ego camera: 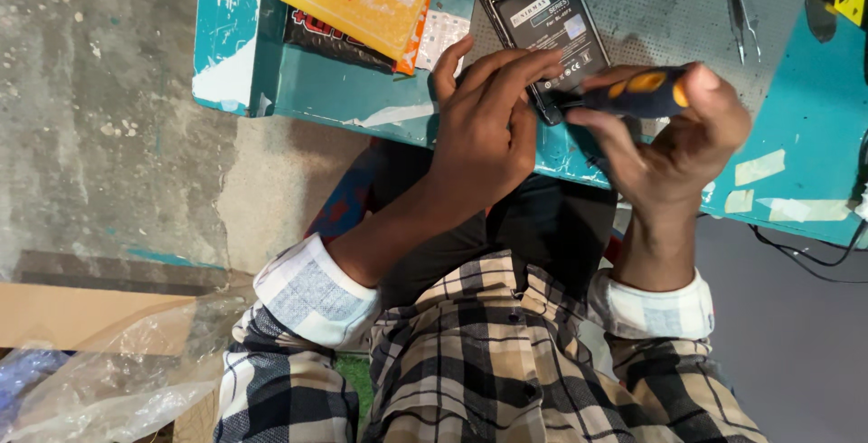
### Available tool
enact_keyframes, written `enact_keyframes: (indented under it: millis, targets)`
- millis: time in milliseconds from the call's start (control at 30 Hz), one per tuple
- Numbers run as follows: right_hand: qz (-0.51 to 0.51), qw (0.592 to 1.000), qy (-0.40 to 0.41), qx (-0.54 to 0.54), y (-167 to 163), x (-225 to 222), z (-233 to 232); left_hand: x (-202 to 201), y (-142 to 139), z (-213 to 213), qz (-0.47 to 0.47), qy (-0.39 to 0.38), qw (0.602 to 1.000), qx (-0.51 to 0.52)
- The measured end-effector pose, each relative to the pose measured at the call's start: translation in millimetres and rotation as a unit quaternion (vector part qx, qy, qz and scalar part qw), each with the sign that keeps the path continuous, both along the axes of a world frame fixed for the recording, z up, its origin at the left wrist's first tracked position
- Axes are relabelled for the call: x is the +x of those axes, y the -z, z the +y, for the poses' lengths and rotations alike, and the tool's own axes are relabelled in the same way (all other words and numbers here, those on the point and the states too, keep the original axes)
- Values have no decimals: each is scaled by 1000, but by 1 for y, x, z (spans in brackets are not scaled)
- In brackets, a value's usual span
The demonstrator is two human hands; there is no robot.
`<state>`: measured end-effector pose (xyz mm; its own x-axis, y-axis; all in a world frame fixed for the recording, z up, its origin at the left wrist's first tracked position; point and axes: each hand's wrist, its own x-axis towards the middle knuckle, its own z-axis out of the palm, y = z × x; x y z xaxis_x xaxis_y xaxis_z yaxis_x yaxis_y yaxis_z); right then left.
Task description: The person uses a screwdriver to remove screws from the back of a mobile phone, then uses a prying tool to open the casing and access the internal components. They continue to unscrew and pry at various points around the phone's frame.
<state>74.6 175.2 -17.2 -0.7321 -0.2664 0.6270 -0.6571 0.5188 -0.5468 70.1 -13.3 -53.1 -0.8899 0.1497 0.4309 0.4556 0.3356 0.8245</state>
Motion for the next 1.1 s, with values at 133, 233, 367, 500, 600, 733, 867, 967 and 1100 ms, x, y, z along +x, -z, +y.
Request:
enact_keyframes:
  millis: [133, 233, 367, 500, 600, 733, 867, 967, 1100]
  targets:
    - [62, 995, 75, 20, 6, 2, -8, 0, 0, 1, 6, -4, 1000, 4]
    - [92, 990, 91, 55, 3, 2, -7, 0, -1, 0, 13, -6, 1000, -4]
    - [-32, 998, -42, -23, -5, -7, 4, 0, -2, -1, 2, 6, 1000, -4]
    - [-35, 996, -64, -42, -3, -13, 14, 0, -1, -1, 0, 0, 1000, 0]
    - [-7, 999, -24, -22, 2, -13, 15, 0, -1, -1, -2, 0, 1000, 1]
    - [58, 994, 78, 57, 5, -10, 16, 0, -3, 0, -6, 8, 1000, 3]
    - [104, 972, 131, 166, -1, -6, 21, -1, -3, 0, 9, -13, 1000, 0]
    - [115, 965, 113, 209, -4, -5, 23, -1, -3, 1, 11, -15, 1000, -5]
    - [77, 990, 12, 118, -1, -7, 21, 0, -3, 1, 11, -15, 1000, -5]
